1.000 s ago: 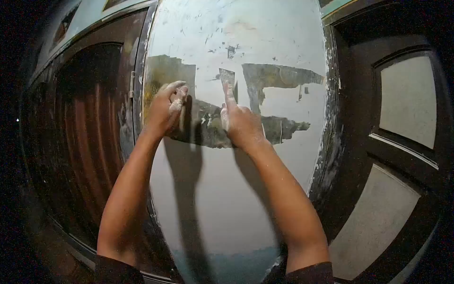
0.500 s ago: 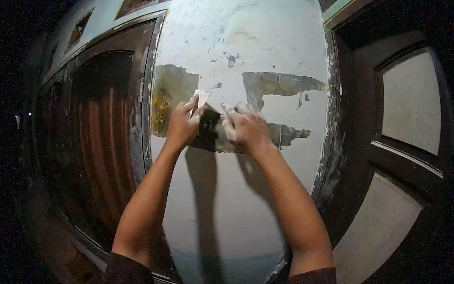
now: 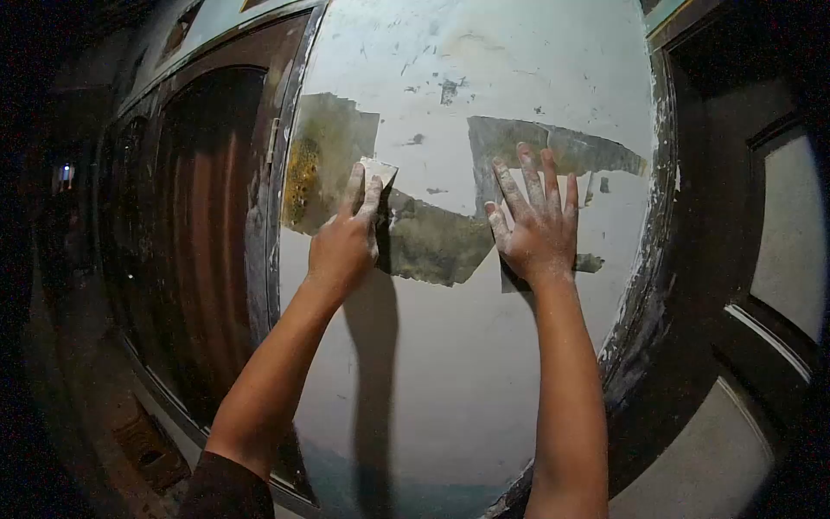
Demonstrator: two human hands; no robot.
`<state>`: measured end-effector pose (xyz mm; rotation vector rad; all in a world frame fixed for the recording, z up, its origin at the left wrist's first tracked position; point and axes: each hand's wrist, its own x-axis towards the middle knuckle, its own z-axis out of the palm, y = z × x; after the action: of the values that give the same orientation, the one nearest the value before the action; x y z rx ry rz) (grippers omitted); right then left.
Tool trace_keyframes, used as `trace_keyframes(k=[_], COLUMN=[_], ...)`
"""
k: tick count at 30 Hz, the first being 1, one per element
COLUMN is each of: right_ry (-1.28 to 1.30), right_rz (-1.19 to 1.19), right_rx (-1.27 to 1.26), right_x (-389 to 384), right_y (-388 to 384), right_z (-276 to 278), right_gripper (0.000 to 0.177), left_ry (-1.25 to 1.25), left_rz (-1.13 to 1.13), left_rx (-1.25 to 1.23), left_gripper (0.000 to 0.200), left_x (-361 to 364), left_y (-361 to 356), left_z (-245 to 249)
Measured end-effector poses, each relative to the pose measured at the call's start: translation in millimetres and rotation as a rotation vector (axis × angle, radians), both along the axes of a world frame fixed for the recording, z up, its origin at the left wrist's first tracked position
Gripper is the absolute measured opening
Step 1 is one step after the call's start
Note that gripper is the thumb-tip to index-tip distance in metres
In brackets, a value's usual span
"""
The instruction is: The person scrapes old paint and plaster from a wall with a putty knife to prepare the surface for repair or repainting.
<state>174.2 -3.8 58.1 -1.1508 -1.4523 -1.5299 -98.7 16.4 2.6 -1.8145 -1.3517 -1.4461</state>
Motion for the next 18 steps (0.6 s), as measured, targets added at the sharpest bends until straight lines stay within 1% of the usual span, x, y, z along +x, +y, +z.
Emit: trace_keyframes(k=[2, 3, 5, 6, 7, 9, 10, 11, 13, 15, 16, 17, 18], right_ry=[0.017, 0.012, 0.022, 0.031, 0.030, 0.038, 0.046, 0.050, 0.058, 0.042, 0.043, 0.046, 0.044], right_rz=[-0.003, -0.005, 0.021, 0.013, 0.027, 0.031, 0.048, 0.053, 0.028, -0.015, -0.006, 0.001, -0.001], right_rx=[-0.004, 0.003, 0.004, -0.001, 0.001, -0.004, 0.010, 0.010, 0.004, 0.016, 0.017, 0.020, 0.020], right_x=[-0.9, 2.1, 0.7, 0.7, 1.0, 3.1, 2.4, 2.6, 4.0, 6.2, 5.7, 5.1, 5.4], right_y=[-1.3, 1.2, -0.1, -0.3, -0.6, -0.5, 0.8, 1.9, 3.6, 6.1, 5.8, 4.9, 4.6], right_z=[-0.6, -0.7, -1.3, -1.5, -0.7, -3.3, -5.2, -6.0, -7.5, -6.8, -7.2, -7.3, -6.9], right_gripper=[0.060, 0.060, 0.059, 0.058, 0.058, 0.057, 0.057, 0.057, 0.055, 0.055, 0.055, 0.055, 0.055], left_ry=[0.103, 0.086, 0.043, 0.018, 0.017, 0.020, -0.019, 0.016, 0.011, 0.072, 0.055, 0.053, 0.048], left_rz=[0.054, 0.051, 0.025, 0.017, 0.031, -0.032, -0.039, 0.001, -0.059, -0.031, -0.027, -0.027, -0.073], left_rx=[-0.024, 0.006, 0.013, 0.071, 0.073, 0.197, 0.160, 0.006, 0.006, 0.036, -0.027, -0.029, 0.070], left_gripper=[0.086, 0.082, 0.081, 0.075, 0.075, 0.069, 0.063, 0.066, 0.070, 0.079, 0.077, 0.077, 0.075], left_x=[1.2, 2.1, 4.7, 7.4, 7.7, 10.0, 14.5, 13.4, 22.5, 22.4, 22.9, 21.7, 19.4], left_y=[-2.1, 1.3, 6.6, 5.9, 7.5, 11.4, 10.2, 10.0, -7.5, -3.9, -7.5, -4.0, 0.2], left_z=[-14.6, -21.0, -19.3, -12.4, -5.1, 2.9, 3.7, 2.4, -6.7, -22.7, -22.9, -23.1, -21.3])
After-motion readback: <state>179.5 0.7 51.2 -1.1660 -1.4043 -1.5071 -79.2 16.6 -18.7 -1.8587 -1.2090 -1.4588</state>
